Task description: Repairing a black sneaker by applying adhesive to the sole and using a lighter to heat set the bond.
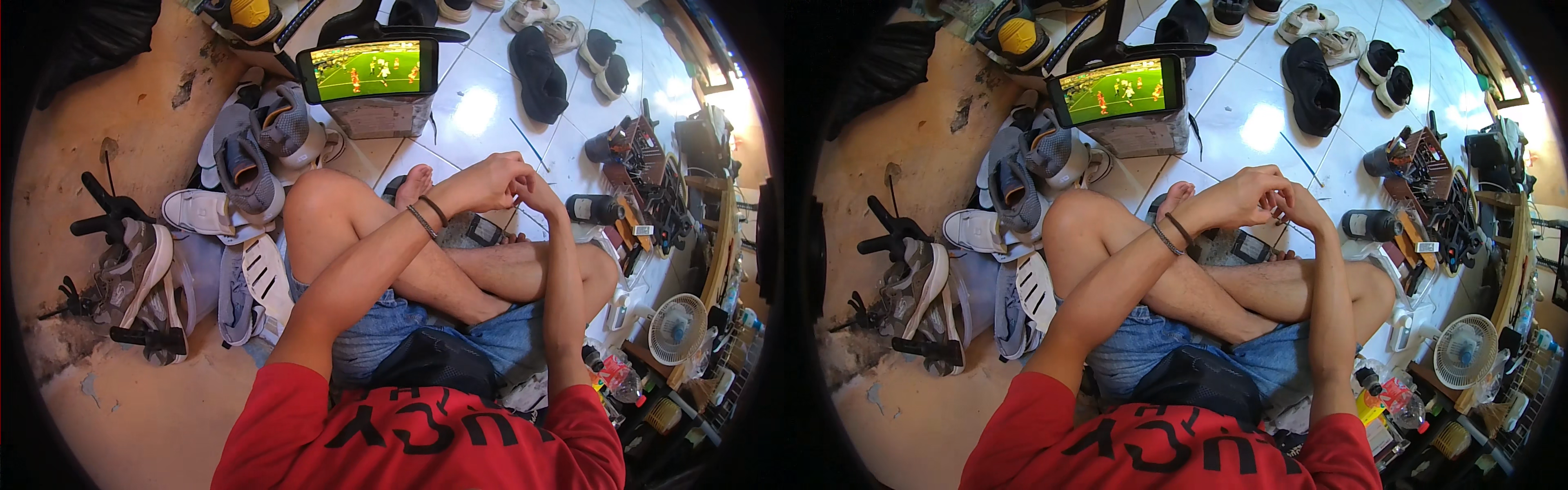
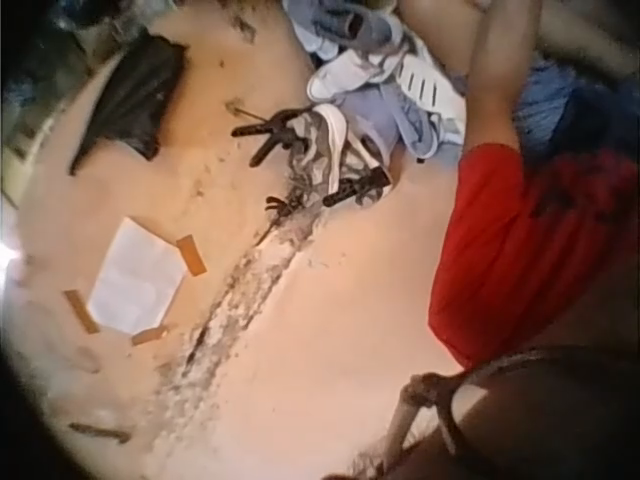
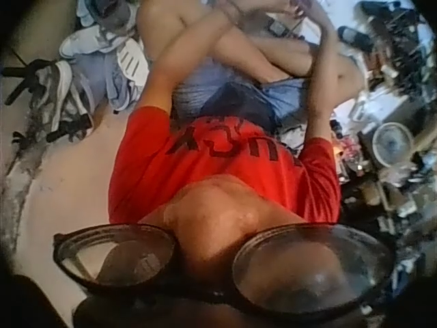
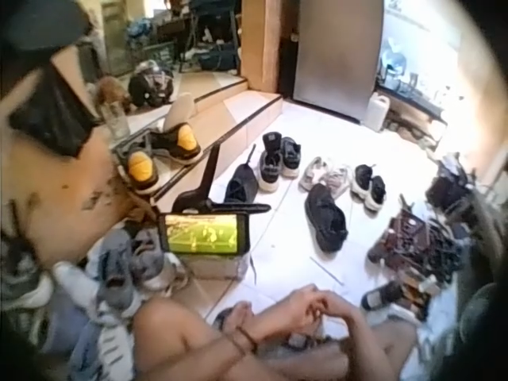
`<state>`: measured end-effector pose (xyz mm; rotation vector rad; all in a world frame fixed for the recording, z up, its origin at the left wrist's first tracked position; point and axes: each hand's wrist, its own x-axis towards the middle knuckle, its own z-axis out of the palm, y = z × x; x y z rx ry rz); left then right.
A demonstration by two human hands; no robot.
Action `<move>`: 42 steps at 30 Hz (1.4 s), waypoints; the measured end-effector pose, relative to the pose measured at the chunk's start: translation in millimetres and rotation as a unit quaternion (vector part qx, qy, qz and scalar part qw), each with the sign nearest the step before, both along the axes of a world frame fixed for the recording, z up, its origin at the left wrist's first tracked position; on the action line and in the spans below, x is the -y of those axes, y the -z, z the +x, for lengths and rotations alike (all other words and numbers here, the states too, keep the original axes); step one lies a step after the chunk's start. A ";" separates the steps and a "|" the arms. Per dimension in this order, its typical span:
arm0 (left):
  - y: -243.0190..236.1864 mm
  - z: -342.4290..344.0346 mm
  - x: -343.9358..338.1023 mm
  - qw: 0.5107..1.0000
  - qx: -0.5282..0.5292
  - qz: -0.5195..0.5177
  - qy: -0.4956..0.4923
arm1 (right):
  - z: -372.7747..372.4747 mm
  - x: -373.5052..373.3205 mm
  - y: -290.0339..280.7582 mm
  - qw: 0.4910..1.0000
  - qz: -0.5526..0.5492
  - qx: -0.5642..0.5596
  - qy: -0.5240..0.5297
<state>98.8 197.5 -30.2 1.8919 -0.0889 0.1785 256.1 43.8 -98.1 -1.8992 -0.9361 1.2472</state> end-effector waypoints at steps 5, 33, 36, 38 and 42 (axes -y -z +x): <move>-1.6 -0.3 1.3 1.000 0.015 0.004 0.007 | 4.9 0.9 0.5 0.999 0.011 0.007 -0.036; -5.7 -4.9 -0.6 1.000 0.018 0.021 -0.013 | 1.9 -3.7 2.8 1.000 -0.025 -0.004 0.007; -5.6 -3.2 -1.2 0.999 0.033 0.024 -0.025 | 2.1 -4.5 3.0 1.000 -0.028 -0.002 0.004; -6.2 -2.8 -1.6 0.999 0.026 0.020 -0.029 | 1.2 -4.5 0.7 0.999 -0.037 0.003 0.007; -5.1 -3.0 -1.9 0.999 0.025 0.022 -0.038 | -2.0 -6.4 -3.8 0.999 -0.021 0.017 0.017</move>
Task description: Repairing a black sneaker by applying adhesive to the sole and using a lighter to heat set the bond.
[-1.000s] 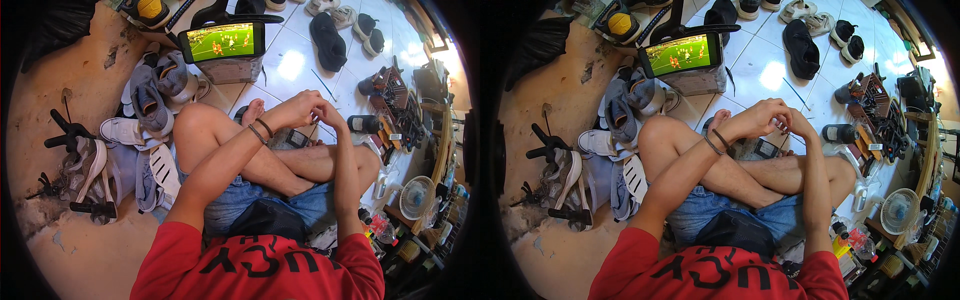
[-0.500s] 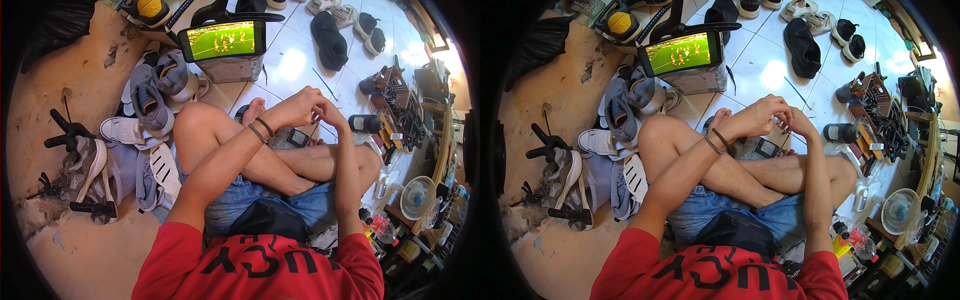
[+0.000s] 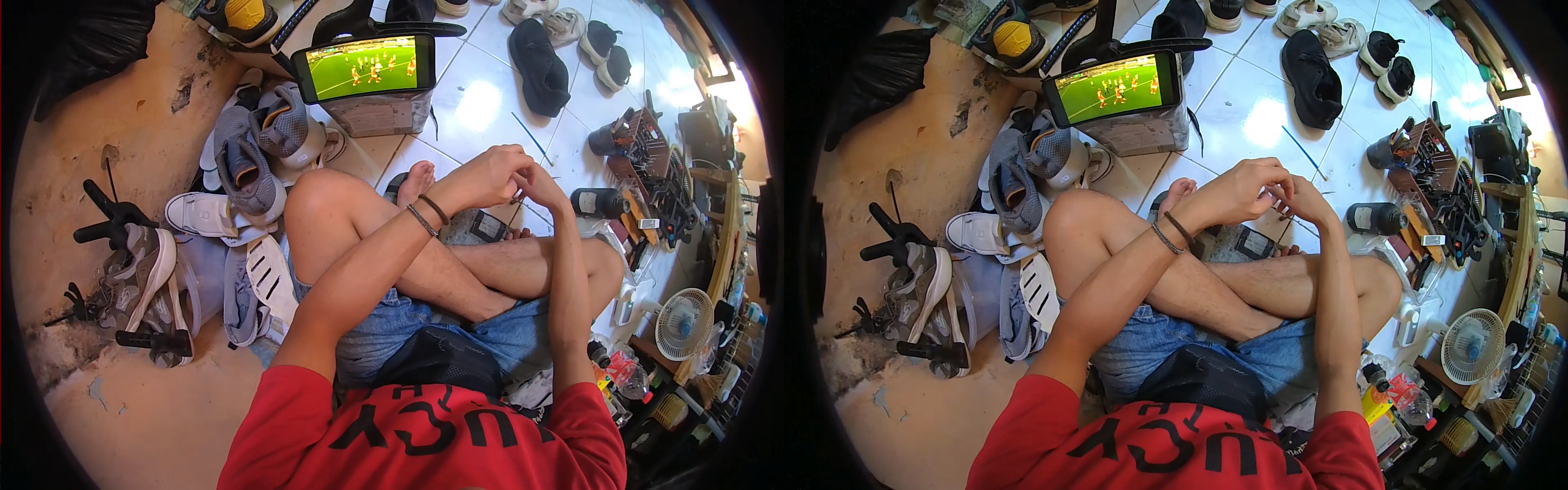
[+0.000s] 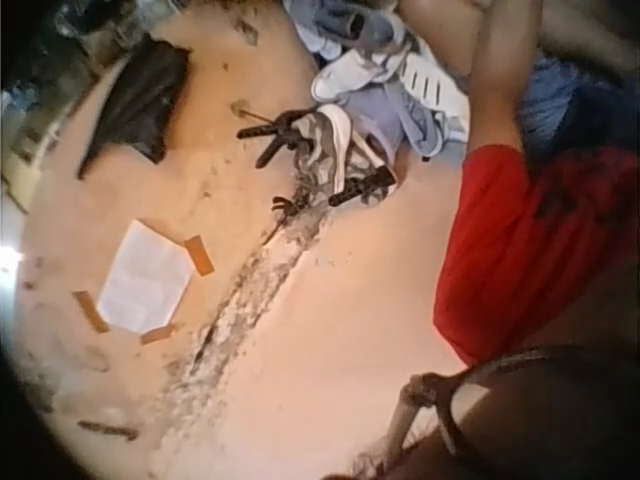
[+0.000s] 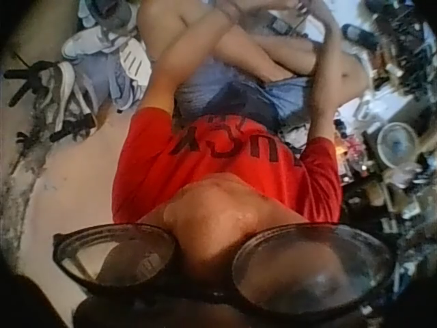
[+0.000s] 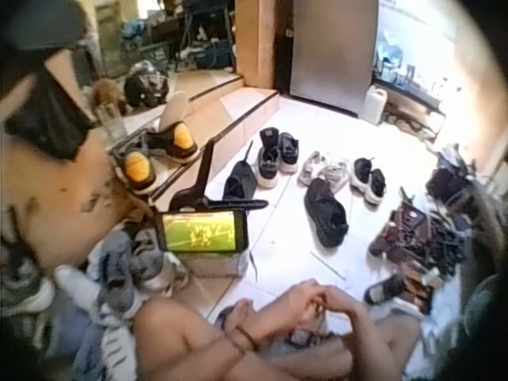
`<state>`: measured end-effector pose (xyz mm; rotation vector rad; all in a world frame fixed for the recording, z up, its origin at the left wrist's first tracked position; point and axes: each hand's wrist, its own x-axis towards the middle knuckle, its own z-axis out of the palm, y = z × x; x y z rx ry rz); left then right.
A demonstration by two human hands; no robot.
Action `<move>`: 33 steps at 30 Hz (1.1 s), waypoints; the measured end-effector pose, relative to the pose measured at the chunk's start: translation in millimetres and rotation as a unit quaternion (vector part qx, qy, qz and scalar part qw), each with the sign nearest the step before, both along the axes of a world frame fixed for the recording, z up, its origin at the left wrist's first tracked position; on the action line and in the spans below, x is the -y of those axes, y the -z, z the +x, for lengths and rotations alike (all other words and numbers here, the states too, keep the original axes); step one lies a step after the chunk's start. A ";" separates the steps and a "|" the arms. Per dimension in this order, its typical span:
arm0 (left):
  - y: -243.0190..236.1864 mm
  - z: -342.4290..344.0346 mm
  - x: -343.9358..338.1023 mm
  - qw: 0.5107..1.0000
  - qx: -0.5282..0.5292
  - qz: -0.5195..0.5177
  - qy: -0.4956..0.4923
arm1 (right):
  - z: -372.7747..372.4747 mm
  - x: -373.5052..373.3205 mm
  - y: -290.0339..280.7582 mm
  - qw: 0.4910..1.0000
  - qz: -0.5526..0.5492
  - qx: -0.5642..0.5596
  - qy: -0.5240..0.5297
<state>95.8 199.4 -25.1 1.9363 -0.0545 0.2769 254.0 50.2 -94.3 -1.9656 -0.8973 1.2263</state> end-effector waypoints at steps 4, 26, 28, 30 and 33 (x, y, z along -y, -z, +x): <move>2.2 0.7 0.8 1.000 -0.002 -0.027 -0.001 | 3.2 -1.7 -4.6 0.997 -0.058 0.009 -0.053; -7.6 2.3 -0.8 0.994 0.035 -0.098 -0.032 | -8.7 -5.0 -34.2 0.967 0.199 -0.132 0.087; -6.8 2.8 -0.5 0.992 0.035 -0.116 -0.024 | -4.0 -4.2 -32.5 0.969 0.194 -0.125 0.092; -6.9 2.5 -0.3 0.991 0.050 -0.120 -0.033 | -2.1 -3.2 -30.7 0.970 0.188 -0.119 0.098; -8.3 2.6 -0.8 0.990 0.048 -0.128 -0.038 | -3.0 -3.4 -31.1 0.964 0.207 -0.124 0.114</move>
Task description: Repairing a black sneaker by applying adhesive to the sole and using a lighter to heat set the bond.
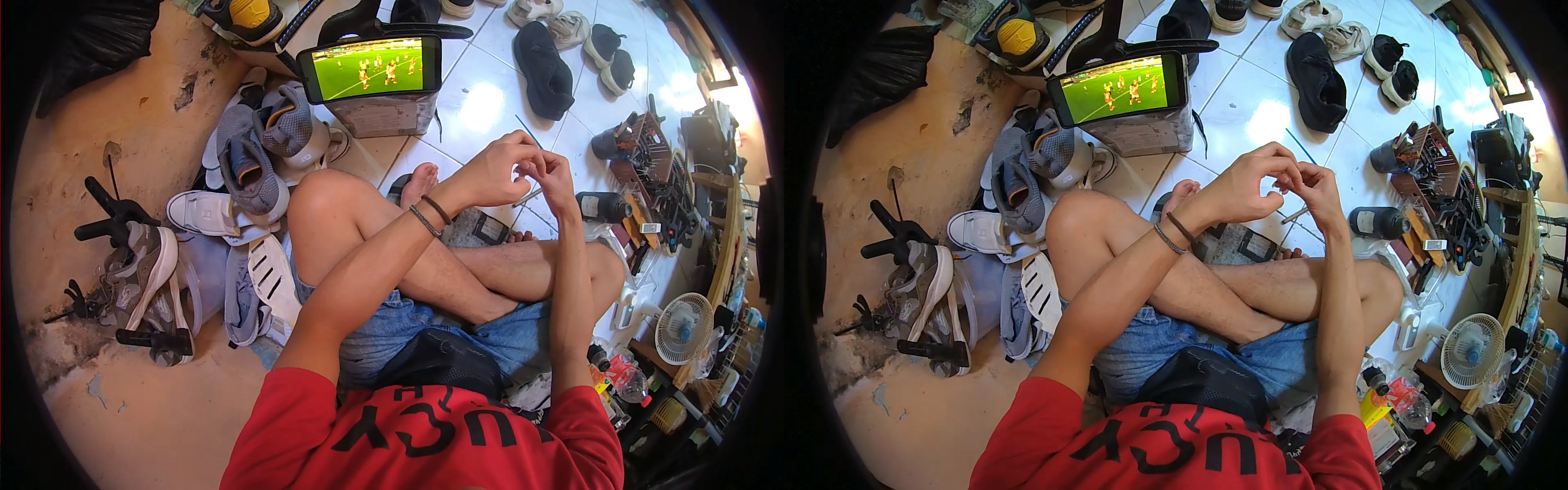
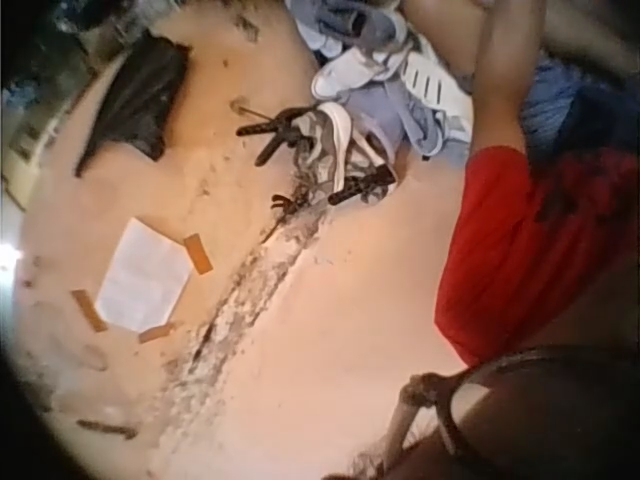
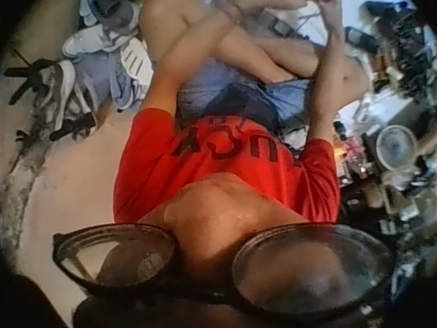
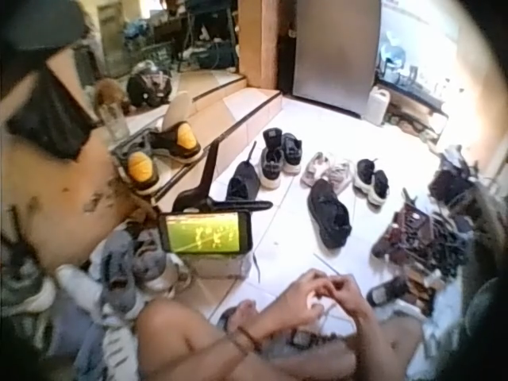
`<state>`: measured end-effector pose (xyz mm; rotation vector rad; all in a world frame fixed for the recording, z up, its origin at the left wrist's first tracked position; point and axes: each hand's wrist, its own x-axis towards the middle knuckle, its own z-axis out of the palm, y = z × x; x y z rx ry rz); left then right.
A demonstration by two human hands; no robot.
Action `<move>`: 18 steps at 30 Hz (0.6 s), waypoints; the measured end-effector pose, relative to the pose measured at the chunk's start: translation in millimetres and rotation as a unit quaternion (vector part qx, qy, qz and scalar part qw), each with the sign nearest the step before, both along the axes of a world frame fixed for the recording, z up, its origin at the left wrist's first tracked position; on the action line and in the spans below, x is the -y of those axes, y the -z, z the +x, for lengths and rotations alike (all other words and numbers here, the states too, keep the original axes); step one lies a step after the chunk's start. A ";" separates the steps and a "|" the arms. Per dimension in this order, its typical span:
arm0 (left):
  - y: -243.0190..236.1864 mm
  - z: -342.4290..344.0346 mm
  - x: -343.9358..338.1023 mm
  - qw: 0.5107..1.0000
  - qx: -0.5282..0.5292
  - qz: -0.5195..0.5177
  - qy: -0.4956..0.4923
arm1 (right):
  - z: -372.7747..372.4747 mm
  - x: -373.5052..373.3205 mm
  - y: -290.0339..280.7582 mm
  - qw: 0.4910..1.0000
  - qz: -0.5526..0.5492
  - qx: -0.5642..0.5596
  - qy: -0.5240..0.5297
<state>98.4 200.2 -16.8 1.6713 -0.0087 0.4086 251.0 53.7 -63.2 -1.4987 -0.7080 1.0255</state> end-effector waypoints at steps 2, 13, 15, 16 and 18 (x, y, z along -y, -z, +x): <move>-1.1 -0.6 -0.8 1.000 0.002 0.010 -0.005 | -2.4 -0.5 -2.7 1.000 0.000 -0.001 0.006; -0.6 1.1 -3.2 1.000 -0.011 -0.011 0.001 | -4.0 4.9 -7.5 0.995 -0.021 -0.056 -0.079; 0.2 1.1 -3.7 1.000 -0.007 -0.023 0.001 | -3.9 5.0 -6.2 0.994 -0.020 -0.064 -0.089; 0.7 0.8 -3.9 1.000 -0.007 -0.023 0.000 | -4.1 4.8 -5.4 0.993 -0.014 -0.069 -0.094; 1.6 0.4 -3.7 0.999 -0.013 -0.030 0.002 | -4.3 5.2 -5.0 0.992 -0.009 -0.075 -0.098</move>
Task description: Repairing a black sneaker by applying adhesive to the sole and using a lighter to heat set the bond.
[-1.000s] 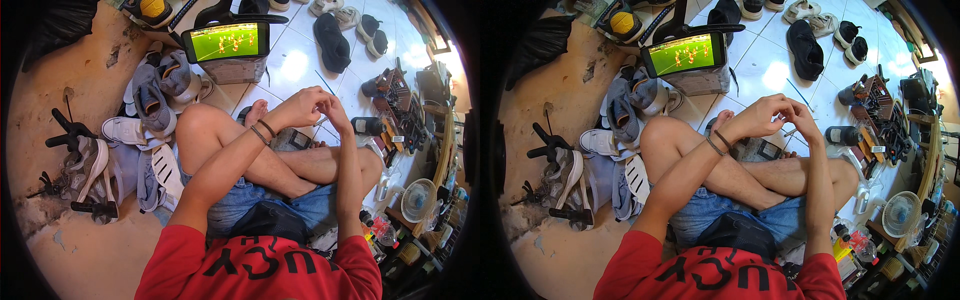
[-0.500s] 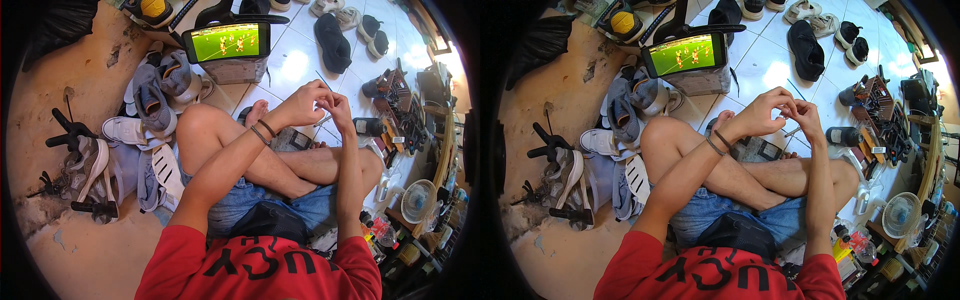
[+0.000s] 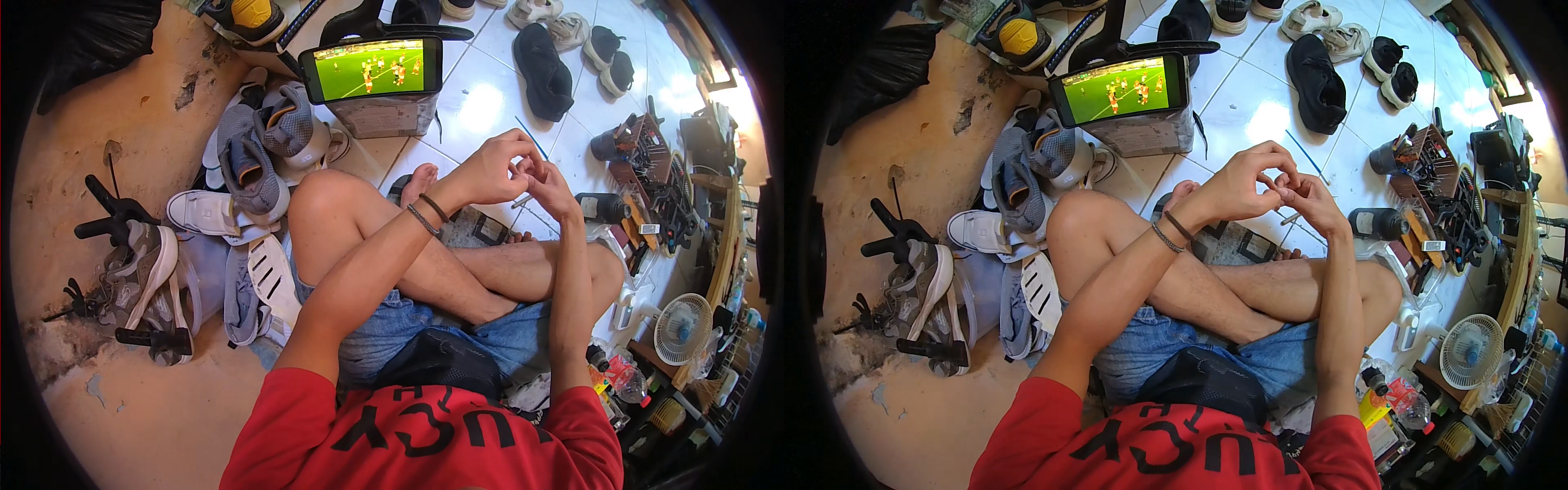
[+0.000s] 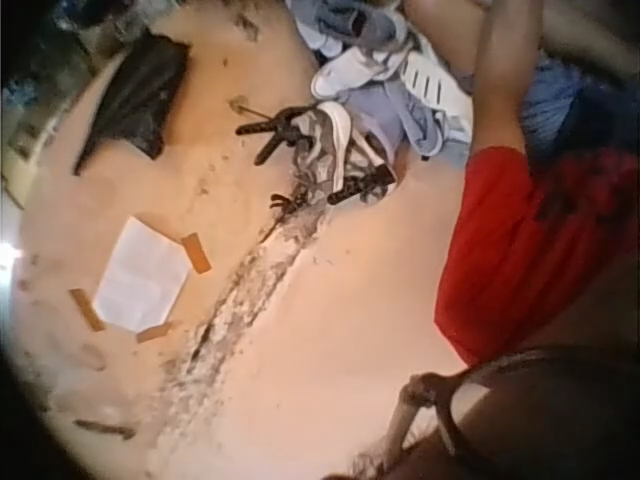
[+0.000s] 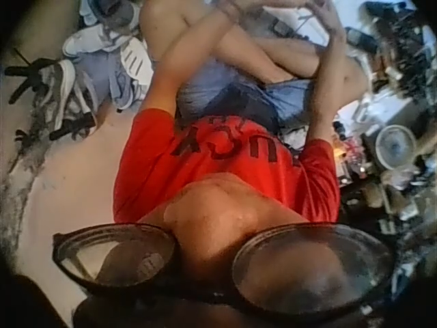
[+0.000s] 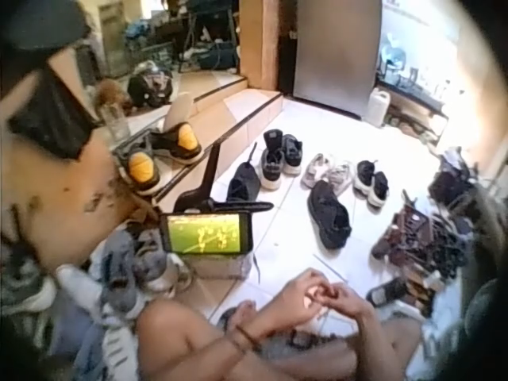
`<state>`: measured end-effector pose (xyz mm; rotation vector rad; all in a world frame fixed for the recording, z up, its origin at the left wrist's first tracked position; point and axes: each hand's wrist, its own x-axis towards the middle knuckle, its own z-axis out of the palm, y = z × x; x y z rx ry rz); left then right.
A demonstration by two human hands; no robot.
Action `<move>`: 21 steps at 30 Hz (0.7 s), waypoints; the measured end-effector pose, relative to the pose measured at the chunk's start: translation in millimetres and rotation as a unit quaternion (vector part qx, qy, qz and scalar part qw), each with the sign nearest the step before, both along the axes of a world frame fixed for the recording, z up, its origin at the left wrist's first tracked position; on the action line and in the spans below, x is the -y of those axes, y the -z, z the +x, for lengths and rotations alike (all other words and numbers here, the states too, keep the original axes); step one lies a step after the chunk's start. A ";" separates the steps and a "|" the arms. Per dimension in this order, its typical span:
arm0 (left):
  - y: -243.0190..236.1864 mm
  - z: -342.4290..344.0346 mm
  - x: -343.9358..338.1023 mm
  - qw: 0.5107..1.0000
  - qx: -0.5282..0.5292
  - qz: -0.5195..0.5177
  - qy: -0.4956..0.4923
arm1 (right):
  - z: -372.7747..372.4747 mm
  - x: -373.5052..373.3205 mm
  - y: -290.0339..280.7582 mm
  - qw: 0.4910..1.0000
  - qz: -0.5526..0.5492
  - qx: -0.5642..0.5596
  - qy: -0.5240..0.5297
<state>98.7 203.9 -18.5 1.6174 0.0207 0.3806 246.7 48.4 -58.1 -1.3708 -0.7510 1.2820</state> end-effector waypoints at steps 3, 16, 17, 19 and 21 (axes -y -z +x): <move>-0.8 -0.1 -0.4 1.000 -0.005 0.005 -0.001 | -2.3 0.2 -2.8 1.000 -0.001 -0.017 -0.015; -2.4 0.7 -1.7 0.999 -0.017 0.038 -0.032 | -2.0 -1.2 -1.1 0.999 -0.005 -0.044 0.024; -3.1 0.6 -2.1 0.999 -0.019 0.015 -0.031 | -4.4 -3.7 -4.4 0.999 -0.003 -0.015 0.044; -4.5 0.1 -2.1 0.999 -0.021 -0.008 -0.030 | -6.8 -6.5 -6.4 0.998 0.026 0.003 0.048; -5.5 0.1 -1.7 0.998 -0.016 -0.049 -0.032 | -4.9 -6.6 -5.1 0.997 0.055 0.022 0.054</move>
